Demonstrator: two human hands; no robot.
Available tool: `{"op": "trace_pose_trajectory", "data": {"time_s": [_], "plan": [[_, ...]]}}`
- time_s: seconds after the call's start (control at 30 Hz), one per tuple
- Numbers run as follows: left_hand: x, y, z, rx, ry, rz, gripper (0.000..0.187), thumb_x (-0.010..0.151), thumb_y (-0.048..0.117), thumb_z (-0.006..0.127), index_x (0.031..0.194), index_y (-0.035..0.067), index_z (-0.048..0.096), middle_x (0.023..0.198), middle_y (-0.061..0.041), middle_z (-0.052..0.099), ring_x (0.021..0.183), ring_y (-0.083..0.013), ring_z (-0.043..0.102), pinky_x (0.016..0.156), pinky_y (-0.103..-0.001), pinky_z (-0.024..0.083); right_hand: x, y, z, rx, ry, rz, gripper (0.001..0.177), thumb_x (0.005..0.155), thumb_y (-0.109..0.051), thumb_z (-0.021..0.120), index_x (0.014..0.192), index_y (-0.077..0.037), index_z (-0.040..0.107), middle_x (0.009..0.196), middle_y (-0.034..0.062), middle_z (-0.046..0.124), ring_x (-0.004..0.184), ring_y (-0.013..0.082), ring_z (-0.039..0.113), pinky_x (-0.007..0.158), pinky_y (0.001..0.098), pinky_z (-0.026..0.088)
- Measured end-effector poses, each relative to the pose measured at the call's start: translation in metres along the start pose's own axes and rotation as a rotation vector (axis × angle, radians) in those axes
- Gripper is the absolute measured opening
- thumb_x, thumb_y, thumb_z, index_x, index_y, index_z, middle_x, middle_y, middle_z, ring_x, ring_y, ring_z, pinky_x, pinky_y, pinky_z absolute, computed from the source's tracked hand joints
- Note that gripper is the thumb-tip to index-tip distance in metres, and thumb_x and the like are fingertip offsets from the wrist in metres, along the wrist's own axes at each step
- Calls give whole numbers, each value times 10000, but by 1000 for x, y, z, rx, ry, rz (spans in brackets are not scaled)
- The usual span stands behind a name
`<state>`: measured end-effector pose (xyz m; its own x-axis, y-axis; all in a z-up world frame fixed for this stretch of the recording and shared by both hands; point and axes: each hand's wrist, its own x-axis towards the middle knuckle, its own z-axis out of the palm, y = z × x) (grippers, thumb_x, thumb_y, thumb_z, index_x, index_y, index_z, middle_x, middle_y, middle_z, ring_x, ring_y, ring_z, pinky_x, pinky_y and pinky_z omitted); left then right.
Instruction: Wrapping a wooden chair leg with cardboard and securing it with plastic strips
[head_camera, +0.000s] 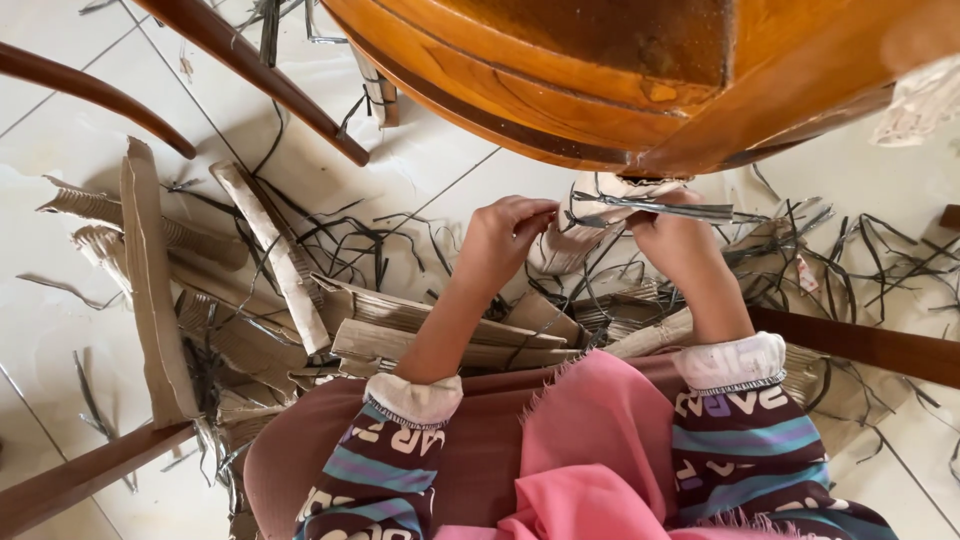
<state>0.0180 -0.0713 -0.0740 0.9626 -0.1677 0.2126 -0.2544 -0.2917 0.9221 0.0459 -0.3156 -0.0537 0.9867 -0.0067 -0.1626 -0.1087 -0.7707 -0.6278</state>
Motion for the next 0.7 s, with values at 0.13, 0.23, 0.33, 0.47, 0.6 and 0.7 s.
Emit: {"op": "trace_pose_trajectory", "data": {"time_s": [0.13,0.23,0.33,0.47,0.6,0.7], "plan": [[-4,14,4,-109,40,-152,194,951,58,702,1132,69,771,879,-159,760,795,-265,770,659,-338,644,-10,-4,-18,-61,-53,-39,184,885,-148,733,823,25,748,695,287,657,780,530,679,645,582,513],[-7,15,5,-188,20,-290,223,945,141,697,1152,112,777,929,-138,786,876,-268,773,726,-373,637,-23,-9,-29,-38,-159,-28,134,931,-127,652,900,-98,779,715,153,719,753,392,724,706,489,558],[-11,17,5,-204,4,-365,236,910,188,728,1135,162,793,954,-96,798,938,-247,769,797,-382,614,-39,-21,-34,-76,-225,22,131,926,-199,697,976,-253,806,697,67,738,771,292,733,768,442,568],[-20,23,6,-168,-8,-446,267,879,237,730,1126,164,798,917,-85,797,901,-253,767,819,-406,605,-53,-14,-26,-80,-179,-122,131,889,-114,732,982,-172,802,883,140,778,897,375,734,818,478,581],[-32,40,4,-58,-39,-498,294,859,266,729,1108,126,799,866,-100,791,850,-273,759,788,-409,599,-81,-13,-11,-80,-100,-327,104,867,-61,721,917,-144,757,873,97,777,873,353,744,802,468,600],[-44,34,5,114,-98,-389,204,891,210,686,1041,156,814,868,-113,790,825,-335,757,777,-434,610,-88,12,17,-90,-69,-397,113,940,-137,700,905,-224,764,854,2,777,793,268,757,765,381,620]]}}
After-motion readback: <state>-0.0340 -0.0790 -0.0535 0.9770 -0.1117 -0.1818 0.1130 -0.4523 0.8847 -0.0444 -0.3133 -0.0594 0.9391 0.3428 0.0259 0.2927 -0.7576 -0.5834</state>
